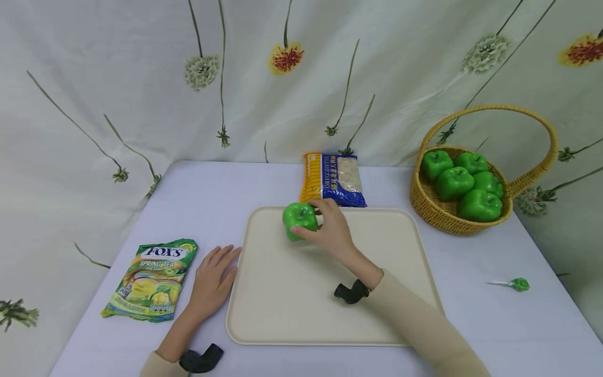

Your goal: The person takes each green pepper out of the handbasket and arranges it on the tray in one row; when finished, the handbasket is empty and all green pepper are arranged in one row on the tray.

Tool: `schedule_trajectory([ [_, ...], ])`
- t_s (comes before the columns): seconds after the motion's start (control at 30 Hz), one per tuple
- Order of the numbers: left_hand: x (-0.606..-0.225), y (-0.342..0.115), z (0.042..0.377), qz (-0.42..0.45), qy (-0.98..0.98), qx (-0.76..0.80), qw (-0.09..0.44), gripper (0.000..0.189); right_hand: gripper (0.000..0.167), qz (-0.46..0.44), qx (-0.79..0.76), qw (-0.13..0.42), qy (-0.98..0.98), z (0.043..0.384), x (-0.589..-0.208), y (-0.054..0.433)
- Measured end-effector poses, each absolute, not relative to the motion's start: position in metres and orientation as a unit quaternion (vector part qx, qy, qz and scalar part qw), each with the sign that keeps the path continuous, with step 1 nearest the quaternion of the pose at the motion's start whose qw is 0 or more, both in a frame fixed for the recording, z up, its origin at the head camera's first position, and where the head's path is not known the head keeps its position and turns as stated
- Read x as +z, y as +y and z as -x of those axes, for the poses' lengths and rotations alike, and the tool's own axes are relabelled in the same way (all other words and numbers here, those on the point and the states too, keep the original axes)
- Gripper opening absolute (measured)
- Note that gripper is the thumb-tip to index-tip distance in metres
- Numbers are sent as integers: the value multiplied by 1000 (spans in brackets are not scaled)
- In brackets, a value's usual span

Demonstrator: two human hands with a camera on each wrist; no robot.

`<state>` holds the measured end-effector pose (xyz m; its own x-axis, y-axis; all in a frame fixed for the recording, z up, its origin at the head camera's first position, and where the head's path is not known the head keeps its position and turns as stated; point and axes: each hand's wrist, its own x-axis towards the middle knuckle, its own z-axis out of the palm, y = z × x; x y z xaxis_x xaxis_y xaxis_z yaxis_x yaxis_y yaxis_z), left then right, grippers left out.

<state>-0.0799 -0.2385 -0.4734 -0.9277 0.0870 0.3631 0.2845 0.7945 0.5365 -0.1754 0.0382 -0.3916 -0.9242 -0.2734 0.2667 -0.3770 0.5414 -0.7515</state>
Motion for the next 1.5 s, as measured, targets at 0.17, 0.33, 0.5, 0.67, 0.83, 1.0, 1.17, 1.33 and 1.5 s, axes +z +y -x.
schedule_trajectory([
  [0.17,-474,-238,82,102,-935,-300,162,38,73,-202,419,46,-884,170,-396,5],
  [0.33,-475,-239,81,102,-936,-296,162,38,73,-209,410,37,-887,168,-396,-20],
  [0.5,-477,-240,81,103,-935,-297,162,39,72,-204,399,25,-894,168,-398,-36],
  [0.67,-479,-242,83,102,-936,-295,161,39,73,-190,390,17,-901,168,-401,-43],
  [0.83,-480,-242,82,102,-937,-292,161,40,73,-189,392,27,-900,166,-403,-46],
  [1.0,-479,-242,82,100,-938,-292,157,40,73,-201,397,26,-895,165,-406,-47],
  [1.17,-477,-242,82,100,-939,-292,153,40,72,-213,407,20,-888,165,-408,-47],
  [1.33,-476,-241,81,100,-939,-290,156,40,71,-219,415,11,-883,165,-411,-47],
  [1.5,-475,-241,81,99,-940,-289,154,40,70,-224,420,11,-879,165,-411,-48],
])
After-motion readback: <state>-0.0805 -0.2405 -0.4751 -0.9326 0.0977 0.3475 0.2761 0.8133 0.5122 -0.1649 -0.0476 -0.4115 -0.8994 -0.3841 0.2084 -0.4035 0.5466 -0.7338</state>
